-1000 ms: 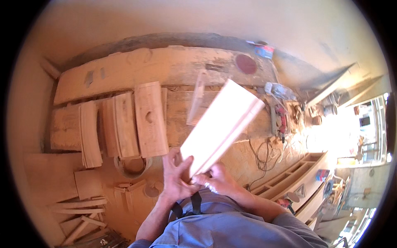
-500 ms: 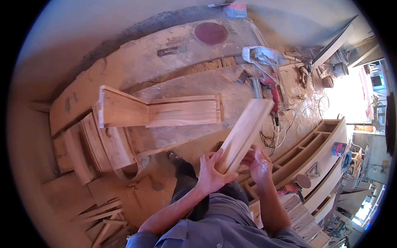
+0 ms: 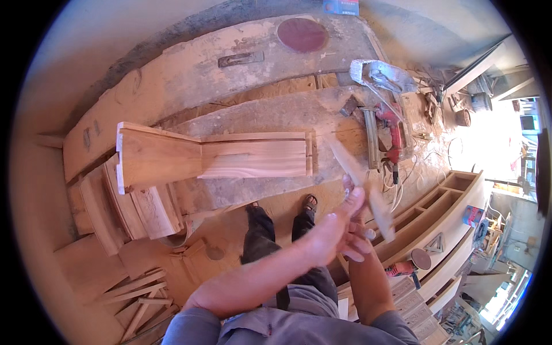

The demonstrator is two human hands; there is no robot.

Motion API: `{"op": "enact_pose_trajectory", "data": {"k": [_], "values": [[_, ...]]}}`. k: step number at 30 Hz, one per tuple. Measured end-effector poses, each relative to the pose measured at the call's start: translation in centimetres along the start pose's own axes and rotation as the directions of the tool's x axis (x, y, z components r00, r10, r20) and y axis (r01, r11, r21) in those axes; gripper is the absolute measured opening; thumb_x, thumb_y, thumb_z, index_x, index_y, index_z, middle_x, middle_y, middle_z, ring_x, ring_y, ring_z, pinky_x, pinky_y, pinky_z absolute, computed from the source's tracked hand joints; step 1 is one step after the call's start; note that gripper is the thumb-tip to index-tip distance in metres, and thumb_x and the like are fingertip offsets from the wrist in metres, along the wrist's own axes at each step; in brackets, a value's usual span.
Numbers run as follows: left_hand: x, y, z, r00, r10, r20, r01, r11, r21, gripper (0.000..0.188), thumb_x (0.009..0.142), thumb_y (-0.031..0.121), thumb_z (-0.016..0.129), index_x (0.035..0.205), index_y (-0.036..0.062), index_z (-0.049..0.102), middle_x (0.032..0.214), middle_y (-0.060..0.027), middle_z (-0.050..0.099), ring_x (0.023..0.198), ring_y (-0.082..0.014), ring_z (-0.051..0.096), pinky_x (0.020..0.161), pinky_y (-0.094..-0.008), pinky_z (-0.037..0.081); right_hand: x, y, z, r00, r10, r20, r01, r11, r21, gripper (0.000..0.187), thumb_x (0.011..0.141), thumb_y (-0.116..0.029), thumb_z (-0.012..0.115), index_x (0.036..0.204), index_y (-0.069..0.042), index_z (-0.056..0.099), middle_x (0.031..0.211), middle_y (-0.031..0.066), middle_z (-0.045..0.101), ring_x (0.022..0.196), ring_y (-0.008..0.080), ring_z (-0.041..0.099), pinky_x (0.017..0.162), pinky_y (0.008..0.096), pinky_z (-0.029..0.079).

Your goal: The person joins wooden panels together using a nail gun and hammer to construct a small wooden box, then attaches a thin plywood backing to the structure.

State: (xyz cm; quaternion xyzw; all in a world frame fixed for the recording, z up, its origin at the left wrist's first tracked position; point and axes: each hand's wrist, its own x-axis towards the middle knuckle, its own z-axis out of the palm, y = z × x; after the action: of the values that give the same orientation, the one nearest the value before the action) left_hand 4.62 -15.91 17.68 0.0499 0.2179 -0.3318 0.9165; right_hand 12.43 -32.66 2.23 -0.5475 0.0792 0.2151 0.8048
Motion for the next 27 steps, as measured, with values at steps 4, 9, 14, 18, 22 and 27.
{"op": "enact_pose_trajectory", "data": {"k": [4, 9, 14, 18, 22, 27], "values": [[-1.7, 5.6, -9.5, 0.687, 0.727, -0.006, 0.162, -0.145, 0.976, 0.076, 0.084, 0.054, 0.077, 0.141, 0.0084, 0.056, 0.146, -0.0204, 0.051, 0.133, -0.0394, 0.050, 0.108, -0.0575, 0.043, 2.5, -3.4, 6.3, 0.940, -0.327, -0.095, 0.127, 0.598, -0.791, 0.043, 0.088, -0.014, 0.081, 0.124, 0.005, 0.065, 0.126, 0.0134, 0.069, 0.111, 0.0194, 0.064, 0.104, 0.0364, 0.047], [-2.6, 12.6, -17.1, 0.713, 0.633, 0.302, 0.341, -0.689, 0.639, 0.081, 0.072, 0.039, 0.085, 0.143, 0.0135, 0.055, 0.165, -0.0156, 0.031, 0.155, -0.0449, 0.014, 0.125, -0.0597, 0.017, 2.6, -2.3, 6.0, 0.908, -0.418, -0.025, 0.254, 0.596, -0.761, 0.042, 0.084, -0.002, 0.083, 0.121, 0.007, 0.064, 0.121, 0.0141, 0.069, 0.106, 0.0208, 0.067, 0.097, 0.0340, 0.052], [-0.1, 14.0, -17.2, 0.828, 0.399, 0.394, 0.158, -0.841, 0.518, 0.065, 0.080, 0.032, 0.078, 0.140, 0.0169, 0.060, 0.166, -0.0090, 0.032, 0.156, -0.0429, 0.014, 0.124, -0.0657, 0.015, 3.0, -2.3, 6.1, 0.887, -0.403, -0.228, 0.178, 0.751, -0.636, 0.046, 0.083, 0.001, 0.083, 0.123, 0.008, 0.063, 0.115, 0.0124, 0.070, 0.106, 0.0198, 0.066, 0.097, 0.0336, 0.052], [0.6, 13.3, -19.8, 0.805, 0.284, 0.521, 0.061, -0.913, 0.404, 0.047, 0.085, 0.024, 0.072, 0.131, 0.0177, 0.066, 0.161, -0.0072, 0.042, 0.156, -0.0396, 0.022, 0.124, -0.0677, 0.014, 2.7, -2.5, 6.9, 0.871, -0.483, -0.094, 0.271, 0.631, -0.727, 0.046, 0.083, 0.002, 0.082, 0.124, 0.008, 0.062, 0.116, 0.0119, 0.069, 0.104, 0.0198, 0.065, 0.097, 0.0333, 0.052], [0.2, 13.8, -22.0, 0.754, 0.139, 0.642, -0.107, -0.938, 0.329, 0.044, 0.086, 0.019, 0.070, 0.129, 0.0168, 0.066, 0.156, -0.0079, 0.050, 0.154, -0.0367, 0.028, 0.124, -0.0681, 0.014, 3.5, -0.8, 6.3, 0.913, -0.400, -0.077, 0.230, 0.663, -0.713, 0.037, 0.085, -0.002, 0.079, 0.119, 0.006, 0.066, 0.113, 0.0118, 0.071, 0.101, 0.0212, 0.066, 0.095, 0.0352, 0.052], [-2.3, 14.3, -18.8, 0.763, 0.443, 0.471, 0.193, -0.851, 0.488, 0.069, 0.070, 0.030, 0.084, 0.132, 0.0126, 0.060, 0.158, -0.0206, 0.042, 0.150, -0.0481, 0.029, 0.120, -0.0664, 0.023, 4.8, 1.0, 4.2, 0.941, -0.339, -0.026, 0.188, 0.583, -0.791, 0.027, 0.088, -0.009, 0.078, 0.111, 0.003, 0.071, 0.103, 0.0100, 0.073, 0.094, 0.0202, 0.067, 0.087, 0.0345, 0.053]]}}
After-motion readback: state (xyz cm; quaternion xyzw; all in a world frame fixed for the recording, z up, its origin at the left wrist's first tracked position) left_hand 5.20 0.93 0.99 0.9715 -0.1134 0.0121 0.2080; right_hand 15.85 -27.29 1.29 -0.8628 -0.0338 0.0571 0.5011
